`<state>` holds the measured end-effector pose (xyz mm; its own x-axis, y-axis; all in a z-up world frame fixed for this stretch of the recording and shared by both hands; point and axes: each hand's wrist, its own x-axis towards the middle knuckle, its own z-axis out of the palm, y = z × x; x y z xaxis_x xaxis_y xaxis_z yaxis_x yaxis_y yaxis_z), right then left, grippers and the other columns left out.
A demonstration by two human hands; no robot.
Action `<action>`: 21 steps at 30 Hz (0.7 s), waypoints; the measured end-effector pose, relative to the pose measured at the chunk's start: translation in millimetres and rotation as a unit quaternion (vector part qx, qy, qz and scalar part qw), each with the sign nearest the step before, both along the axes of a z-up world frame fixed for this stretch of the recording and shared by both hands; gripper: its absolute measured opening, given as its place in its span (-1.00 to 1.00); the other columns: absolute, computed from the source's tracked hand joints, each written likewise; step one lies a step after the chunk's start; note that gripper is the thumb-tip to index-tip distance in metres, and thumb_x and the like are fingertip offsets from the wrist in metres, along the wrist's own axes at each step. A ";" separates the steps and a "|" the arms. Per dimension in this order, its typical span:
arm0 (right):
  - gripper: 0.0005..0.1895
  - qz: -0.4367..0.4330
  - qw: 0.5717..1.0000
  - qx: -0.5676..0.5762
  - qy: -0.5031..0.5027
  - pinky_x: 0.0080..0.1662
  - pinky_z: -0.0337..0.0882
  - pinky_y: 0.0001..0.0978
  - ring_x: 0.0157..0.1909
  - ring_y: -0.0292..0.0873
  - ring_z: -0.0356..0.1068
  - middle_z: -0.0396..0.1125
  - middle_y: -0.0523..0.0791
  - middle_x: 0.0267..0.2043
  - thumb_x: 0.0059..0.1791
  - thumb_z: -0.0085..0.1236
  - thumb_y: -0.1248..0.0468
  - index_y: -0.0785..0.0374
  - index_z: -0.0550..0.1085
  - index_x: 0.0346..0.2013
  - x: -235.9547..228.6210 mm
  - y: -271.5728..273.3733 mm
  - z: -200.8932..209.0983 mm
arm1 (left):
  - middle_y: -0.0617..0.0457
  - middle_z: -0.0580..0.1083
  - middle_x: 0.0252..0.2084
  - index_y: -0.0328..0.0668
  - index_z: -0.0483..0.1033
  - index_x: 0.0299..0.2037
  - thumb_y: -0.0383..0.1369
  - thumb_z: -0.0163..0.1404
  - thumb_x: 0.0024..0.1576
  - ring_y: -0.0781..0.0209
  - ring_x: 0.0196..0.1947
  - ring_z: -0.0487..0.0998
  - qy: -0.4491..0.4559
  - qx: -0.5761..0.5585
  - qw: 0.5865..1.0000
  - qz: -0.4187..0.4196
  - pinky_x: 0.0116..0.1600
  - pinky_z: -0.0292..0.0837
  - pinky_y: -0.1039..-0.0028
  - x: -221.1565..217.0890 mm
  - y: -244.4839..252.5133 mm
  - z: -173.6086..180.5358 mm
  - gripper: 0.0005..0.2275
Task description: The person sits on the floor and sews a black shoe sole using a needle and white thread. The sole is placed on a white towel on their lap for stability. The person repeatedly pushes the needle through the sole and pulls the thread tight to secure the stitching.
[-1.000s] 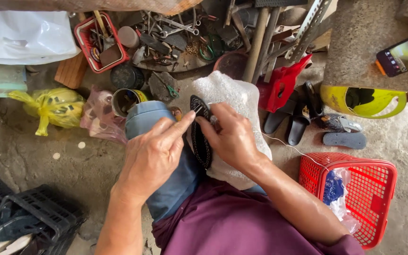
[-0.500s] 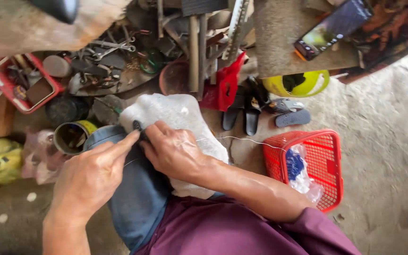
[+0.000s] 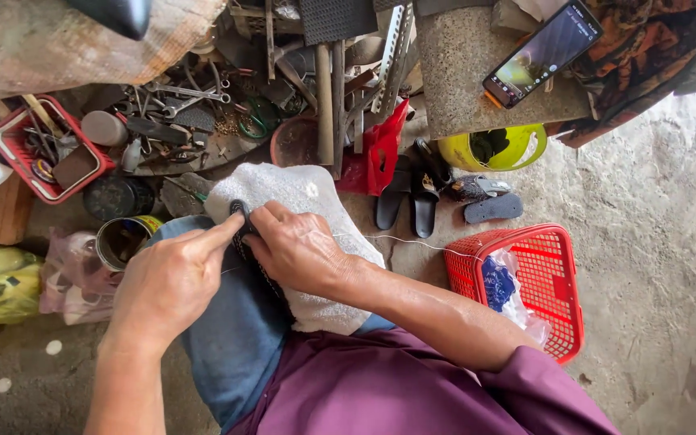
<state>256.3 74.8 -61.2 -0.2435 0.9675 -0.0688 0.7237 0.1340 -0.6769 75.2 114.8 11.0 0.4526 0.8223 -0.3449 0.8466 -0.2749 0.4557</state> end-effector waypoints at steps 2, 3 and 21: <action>-0.81 0.009 1.000 -0.018 0.005 -0.44 0.38 0.02 -0.41 0.15 0.45 0.29 -0.04 -0.33 0.05 0.05 0.18 0.24 0.32 -0.25 4.7 5.3 11.9 | 0.08 0.63 -0.19 0.30 0.57 0.21 -0.36 -0.11 0.24 -0.16 -0.24 0.64 -0.003 -0.006 1.000 0.010 -0.20 0.55 -0.01 1.8 0.5 -0.2 -0.63; -0.85 0.016 0.999 -0.041 0.009 -0.34 0.51 -0.15 -0.36 0.02 0.52 0.30 -0.08 -0.36 0.02 0.08 0.21 0.23 0.40 -0.25 7.5 7.0 17.4 | 0.04 0.63 -0.33 0.33 0.58 0.21 -0.33 -0.17 0.30 -0.10 -0.28 0.65 -0.008 -0.017 1.000 0.018 -0.24 0.62 0.07 3.1 0.1 -1.1 -0.65; -0.73 -0.006 0.983 0.182 0.024 0.26 0.37 0.02 0.32 0.12 0.25 0.36 -0.06 0.12 -0.06 0.36 0.26 0.09 0.56 -0.07 27.5 9.3 10.2 | 0.05 0.58 -0.21 0.07 0.57 0.04 -0.18 -0.08 0.38 -0.04 -0.14 0.64 -0.043 0.180 0.979 0.080 -0.17 0.61 0.15 -11.6 -37.4 -33.6 -0.81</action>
<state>283.7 84.1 -51.1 -0.2261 0.9290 0.2929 0.6959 0.3644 -0.6188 63.6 77.4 -22.6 0.3233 0.9462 0.0149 0.8543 -0.2986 0.4255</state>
